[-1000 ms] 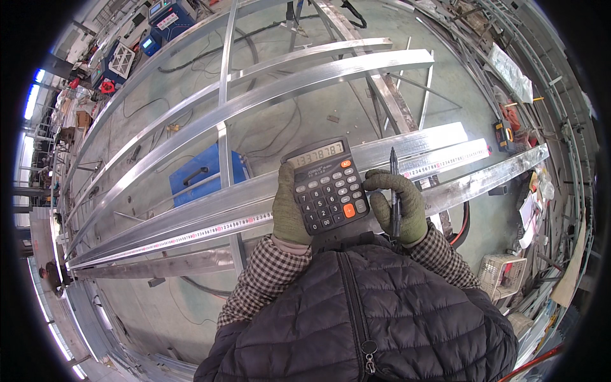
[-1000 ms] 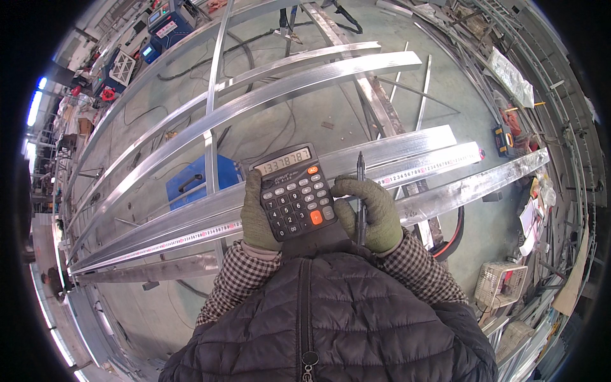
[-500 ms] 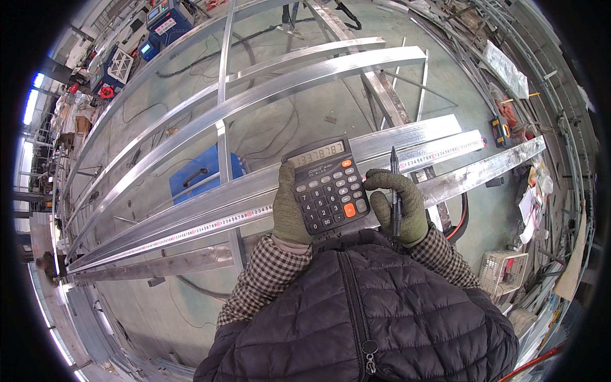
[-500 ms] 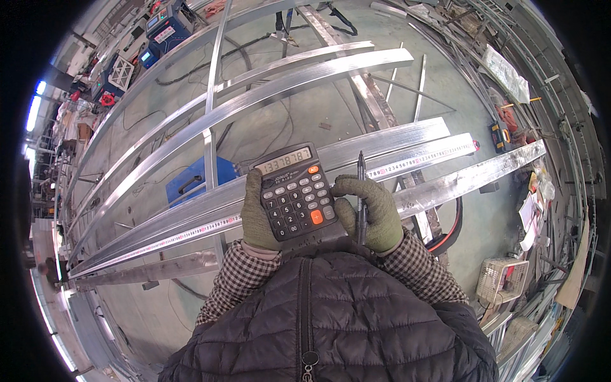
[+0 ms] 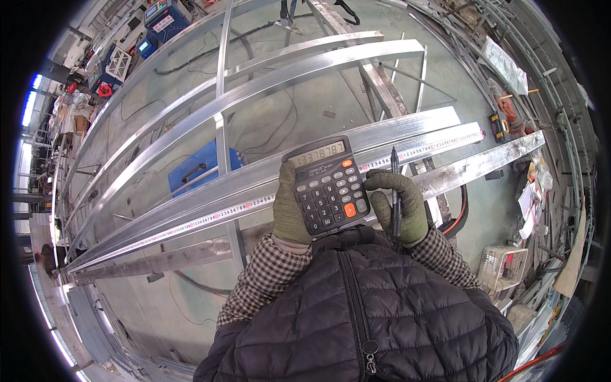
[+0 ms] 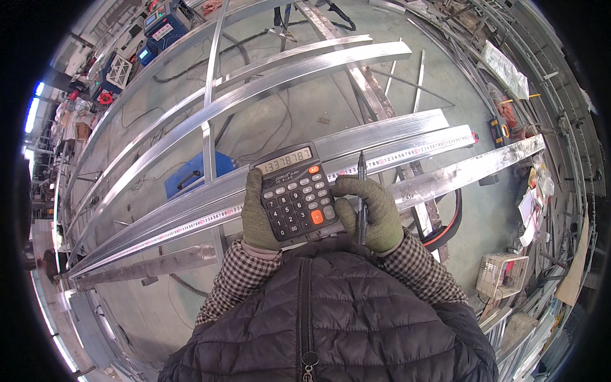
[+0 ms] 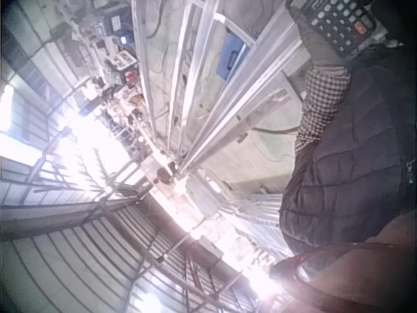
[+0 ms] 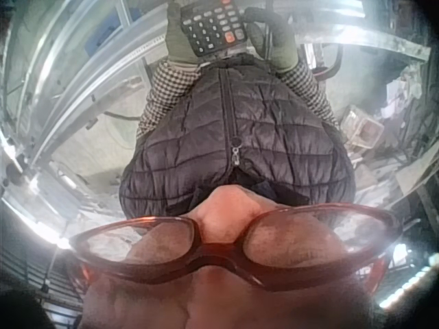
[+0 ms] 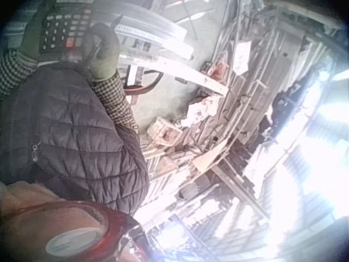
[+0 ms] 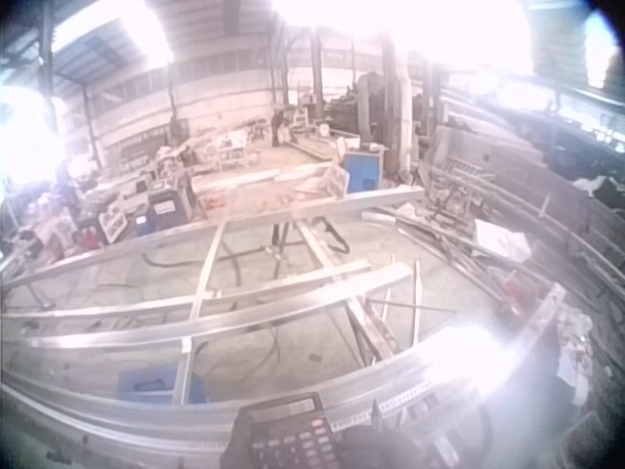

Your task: The person uses a calculator to compute measurements and then marks corresponding values on a long metal beam with a marker. The person repeats this process for multiple sections of the beam, writing down the calculated numbers directly on the metal surface.

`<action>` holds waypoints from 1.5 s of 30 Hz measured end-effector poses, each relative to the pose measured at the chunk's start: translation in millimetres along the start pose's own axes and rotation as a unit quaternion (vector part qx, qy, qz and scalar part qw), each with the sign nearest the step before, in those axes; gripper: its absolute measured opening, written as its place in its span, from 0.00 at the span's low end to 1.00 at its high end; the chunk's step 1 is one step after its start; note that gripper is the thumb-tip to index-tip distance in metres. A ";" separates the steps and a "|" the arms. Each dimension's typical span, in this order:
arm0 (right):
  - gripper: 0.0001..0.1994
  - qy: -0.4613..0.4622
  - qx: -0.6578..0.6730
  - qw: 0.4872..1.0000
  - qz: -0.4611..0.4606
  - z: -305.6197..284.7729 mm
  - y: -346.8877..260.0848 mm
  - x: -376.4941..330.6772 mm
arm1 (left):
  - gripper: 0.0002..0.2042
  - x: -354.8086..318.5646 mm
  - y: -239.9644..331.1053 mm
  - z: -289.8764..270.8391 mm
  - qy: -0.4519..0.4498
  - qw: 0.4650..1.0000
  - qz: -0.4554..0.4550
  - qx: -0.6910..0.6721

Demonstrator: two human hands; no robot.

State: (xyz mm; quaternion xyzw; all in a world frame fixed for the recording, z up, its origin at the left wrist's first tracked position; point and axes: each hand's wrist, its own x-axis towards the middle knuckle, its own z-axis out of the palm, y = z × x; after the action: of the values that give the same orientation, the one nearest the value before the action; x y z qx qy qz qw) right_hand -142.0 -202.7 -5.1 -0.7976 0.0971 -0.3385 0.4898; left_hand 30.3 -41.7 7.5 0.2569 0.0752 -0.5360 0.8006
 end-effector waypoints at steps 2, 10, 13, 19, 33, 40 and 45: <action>0.13 0.002 -0.001 1.000 -0.001 0.8 0.9 -0.8 | 0.36 -0.1 -0.3 -1.0 -0.005 1.000 -0.006 -0.006; 0.14 0.002 -0.012 1.000 -0.005 -1.8 4.4 1.1 | 0.38 8.5 -1.1 -2.0 -0.022 1.000 -0.016 -0.012; 0.14 0.005 -0.010 1.000 -0.016 -1.8 5.7 6.8 | 0.38 11.3 0.6 -1.0 -0.018 1.000 -0.017 -0.012; 0.14 0.000 0.007 1.000 -0.010 -4.1 5.0 16.5 | 0.37 16.8 6.2 5.2 -0.012 1.000 -0.002 0.017; 0.14 0.032 -0.031 0.999 0.004 2.4 -3.6 -3.8 | 0.37 12.3 2.3 -0.6 -0.041 0.998 -0.042 -0.018; 0.14 0.036 -0.039 0.999 0.006 16.1 -14.3 -13.7 | 0.37 -1.4 6.6 -7.6 -0.023 0.999 -0.012 0.042; 0.13 0.017 -0.045 0.997 0.060 25.7 -24.6 -29.9 | 0.36 -12.7 11.6 -13.6 -0.026 0.999 -0.031 0.030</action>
State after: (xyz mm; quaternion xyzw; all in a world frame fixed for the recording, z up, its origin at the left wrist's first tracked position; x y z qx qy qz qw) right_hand -152.6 -157.4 -5.0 -0.8054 0.1683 -0.3175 0.4715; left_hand 37.6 -21.2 4.7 0.2643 0.0461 -0.5693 0.7771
